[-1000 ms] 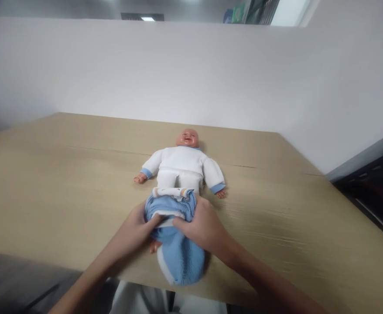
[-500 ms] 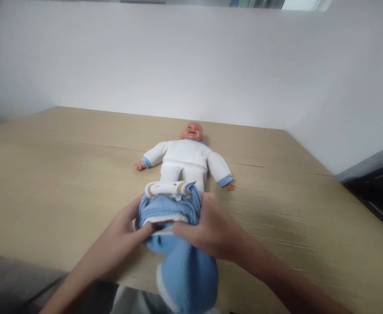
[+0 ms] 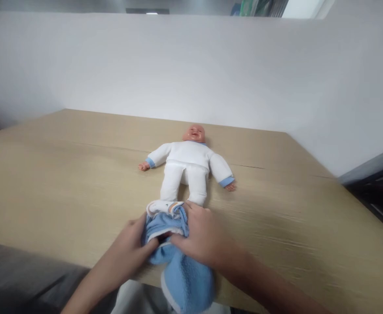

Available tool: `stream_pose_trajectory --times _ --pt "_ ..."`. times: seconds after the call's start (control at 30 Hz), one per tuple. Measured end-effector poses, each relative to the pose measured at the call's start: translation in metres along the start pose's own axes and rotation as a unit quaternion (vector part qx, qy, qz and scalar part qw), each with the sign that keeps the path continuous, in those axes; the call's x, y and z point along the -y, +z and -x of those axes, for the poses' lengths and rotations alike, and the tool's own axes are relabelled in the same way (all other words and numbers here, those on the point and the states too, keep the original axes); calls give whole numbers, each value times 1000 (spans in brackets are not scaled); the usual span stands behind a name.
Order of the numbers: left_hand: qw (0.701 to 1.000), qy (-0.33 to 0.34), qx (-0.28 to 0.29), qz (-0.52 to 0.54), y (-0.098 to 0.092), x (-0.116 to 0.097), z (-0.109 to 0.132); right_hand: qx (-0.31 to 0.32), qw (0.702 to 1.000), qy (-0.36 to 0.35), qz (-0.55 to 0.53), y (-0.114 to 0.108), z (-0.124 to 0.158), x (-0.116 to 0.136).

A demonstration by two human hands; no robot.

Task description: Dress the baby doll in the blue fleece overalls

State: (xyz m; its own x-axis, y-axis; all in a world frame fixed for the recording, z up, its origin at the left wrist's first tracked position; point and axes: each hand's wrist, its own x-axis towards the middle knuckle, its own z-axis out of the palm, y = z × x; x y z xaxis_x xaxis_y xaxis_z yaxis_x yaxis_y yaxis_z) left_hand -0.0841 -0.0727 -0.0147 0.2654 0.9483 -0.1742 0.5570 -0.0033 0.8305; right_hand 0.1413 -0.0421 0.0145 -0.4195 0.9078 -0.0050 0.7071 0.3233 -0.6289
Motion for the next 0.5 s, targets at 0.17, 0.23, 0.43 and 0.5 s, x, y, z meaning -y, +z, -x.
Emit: stream_pose_trajectory --times 0.17,0.23,0.43,0.5 --pt "999 18 13 -31 1 -1 -2 -2 1000 13 -4 2 2 5" --pt "999 31 8 -44 3 3 -2 3 1000 12 -10 1 2 6" --pt "998 55 6 -5 11 23 -1 20 997 -17 -73 -2 4 5" --pt "995 68 -9 66 13 27 -1 21 994 -32 -99 -1 4 2"
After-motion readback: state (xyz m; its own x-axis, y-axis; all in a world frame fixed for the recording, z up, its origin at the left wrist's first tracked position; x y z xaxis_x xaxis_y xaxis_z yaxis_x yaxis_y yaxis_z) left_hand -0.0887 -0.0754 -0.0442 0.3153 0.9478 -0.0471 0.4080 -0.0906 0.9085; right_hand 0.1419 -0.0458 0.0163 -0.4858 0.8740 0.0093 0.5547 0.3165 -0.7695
